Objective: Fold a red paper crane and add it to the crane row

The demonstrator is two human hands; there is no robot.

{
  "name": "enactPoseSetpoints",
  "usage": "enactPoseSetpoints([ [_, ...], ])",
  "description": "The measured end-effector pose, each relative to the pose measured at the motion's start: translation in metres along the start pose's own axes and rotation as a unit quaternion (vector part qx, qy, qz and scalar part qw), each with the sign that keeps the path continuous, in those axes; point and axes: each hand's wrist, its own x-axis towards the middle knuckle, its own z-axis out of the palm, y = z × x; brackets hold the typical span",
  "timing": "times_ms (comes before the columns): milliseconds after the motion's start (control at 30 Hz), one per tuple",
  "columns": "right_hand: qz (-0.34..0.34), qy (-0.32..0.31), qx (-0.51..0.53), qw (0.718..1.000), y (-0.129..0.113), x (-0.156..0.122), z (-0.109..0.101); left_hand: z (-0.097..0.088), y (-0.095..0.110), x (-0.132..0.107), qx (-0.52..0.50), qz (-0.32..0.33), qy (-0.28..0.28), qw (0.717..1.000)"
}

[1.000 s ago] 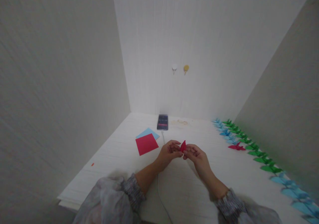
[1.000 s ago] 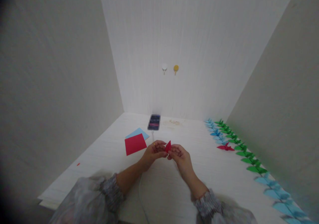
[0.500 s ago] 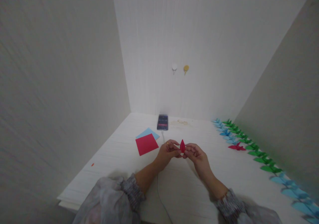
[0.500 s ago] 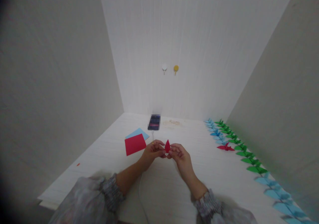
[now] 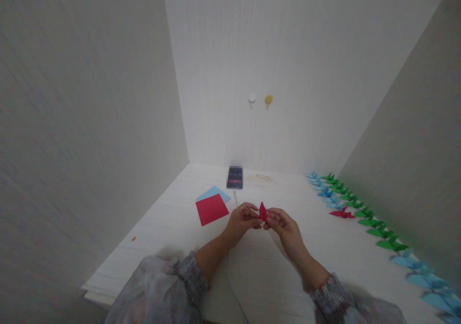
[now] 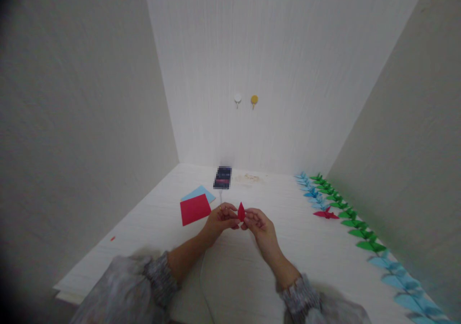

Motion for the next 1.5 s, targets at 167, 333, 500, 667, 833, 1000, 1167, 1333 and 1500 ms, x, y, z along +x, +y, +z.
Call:
enactPoseSetpoints([
  [167, 0.003, -0.016, 0.021, 1.000, 0.000, 0.000, 0.001, 0.004, 0.005, -0.002, -0.021, 0.006, -0.022, 1.000],
  [333, 0.009, -0.019, 0.033, 0.999, 0.002, 0.002, 0.002, 0.005, 0.008, -0.004, -0.025, 0.004, -0.034, 0.999],
  [500, 0.023, -0.035, 0.050, 0.998, 0.003, 0.001, 0.001, 0.002, 0.003, -0.002, -0.033, 0.010, -0.049, 0.998],
  [667, 0.033, -0.037, 0.061, 0.997, 0.003, 0.000, 0.001, 0.000, 0.000, -0.001, -0.031, 0.012, -0.043, 0.999],
  [833, 0.030, -0.039, 0.059, 0.997, 0.006, 0.001, 0.000, 0.000, 0.000, 0.000, -0.037, 0.012, -0.034, 0.999],
  [1000, 0.022, -0.052, 0.062, 0.996, 0.010, 0.002, -0.002, -0.001, -0.002, -0.001, -0.032, 0.012, -0.035, 0.999],
  [1167, 0.021, -0.057, 0.064, 0.996, 0.010, 0.002, -0.003, -0.002, 0.000, -0.001, -0.022, 0.002, -0.028, 0.999],
  [1333, 0.033, -0.052, 0.050, 0.997, 0.010, 0.002, -0.004, -0.001, 0.001, -0.002, -0.021, -0.001, -0.021, 1.000],
  [1500, 0.036, -0.046, 0.045, 0.997, 0.008, 0.001, -0.003, -0.001, 0.002, -0.002, -0.021, -0.003, -0.011, 1.000],
])
